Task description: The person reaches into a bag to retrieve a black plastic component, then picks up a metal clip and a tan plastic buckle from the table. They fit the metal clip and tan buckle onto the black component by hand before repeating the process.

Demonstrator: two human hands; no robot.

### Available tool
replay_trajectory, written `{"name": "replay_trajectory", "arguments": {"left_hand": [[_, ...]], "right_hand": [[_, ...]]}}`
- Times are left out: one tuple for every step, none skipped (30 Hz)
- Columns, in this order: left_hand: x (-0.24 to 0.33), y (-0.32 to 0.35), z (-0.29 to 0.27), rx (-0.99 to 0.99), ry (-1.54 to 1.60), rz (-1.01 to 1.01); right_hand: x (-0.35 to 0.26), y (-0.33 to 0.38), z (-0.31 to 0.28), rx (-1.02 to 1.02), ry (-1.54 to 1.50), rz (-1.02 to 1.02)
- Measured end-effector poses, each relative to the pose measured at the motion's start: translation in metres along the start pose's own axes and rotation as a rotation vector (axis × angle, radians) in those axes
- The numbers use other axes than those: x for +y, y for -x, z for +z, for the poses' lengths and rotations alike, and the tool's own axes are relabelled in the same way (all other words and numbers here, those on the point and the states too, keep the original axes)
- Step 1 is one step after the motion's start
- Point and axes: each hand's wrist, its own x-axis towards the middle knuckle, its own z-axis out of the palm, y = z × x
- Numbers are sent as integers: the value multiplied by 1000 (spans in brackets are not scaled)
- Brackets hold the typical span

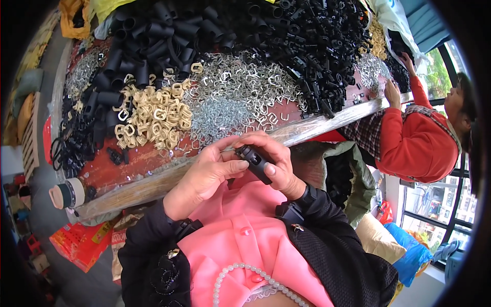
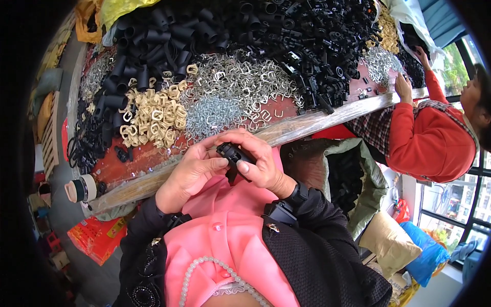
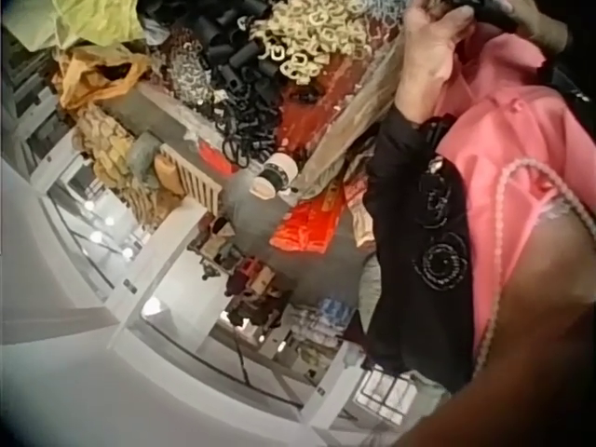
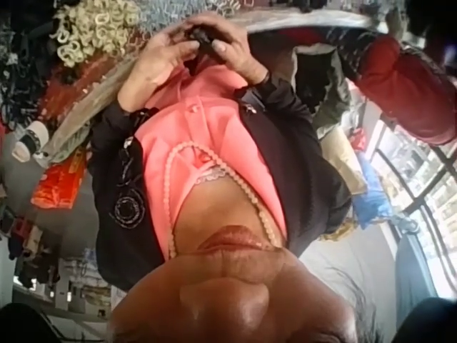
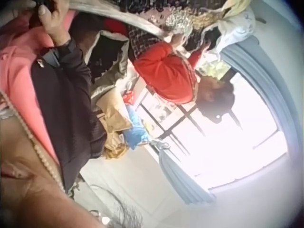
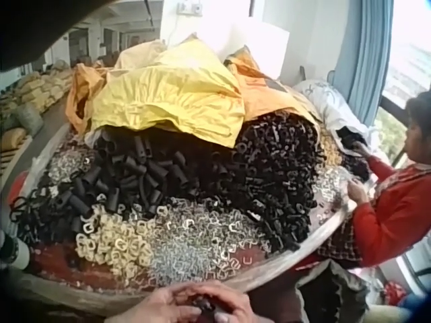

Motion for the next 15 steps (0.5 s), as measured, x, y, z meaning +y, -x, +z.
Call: {"name": "replay_trajectory", "arguments": {"left_hand": [[-1,-1,0,-1,-2,-3],[-2,-1,0,-3,-6,-6],[-3,0,1,-1,-4,0],[-3,1,3,4,2,4],[-4,2,4,7,8,5],[-5,3,6,10,13,6],[-6,3,8,11,12,10],[-7,4,11,0,9,7],[-8,5,13,-10,6,4],[-8,7,15,-12,3,6],[-9,10,18,0,3,16],[-10,12,19,-20,-21,2],[-10,13,19,-38,-44,-14],[-8,17,15,-53,-66,-28],[-3,22,9,-29,-62,-10]], "right_hand": [[0,1,0,-7,-1,2],[0,2,-1,-1,1,9],[-1,4,-2,7,4,14],[-1,5,-2,15,6,19],[-2,6,-2,12,7,18],[-2,8,-1,27,-51,18],[-2,9,-1,42,-109,17],[-3,10,0,57,-168,17],[-5,11,0,52,-171,15],[-9,12,-1,46,-140,16],[-15,13,-2,39,-110,18],[-18,13,-3,26,-83,19],[-24,15,-6,24,18,45],[-31,20,-10,19,117,71],[-39,26,-17,85,120,100]]}}
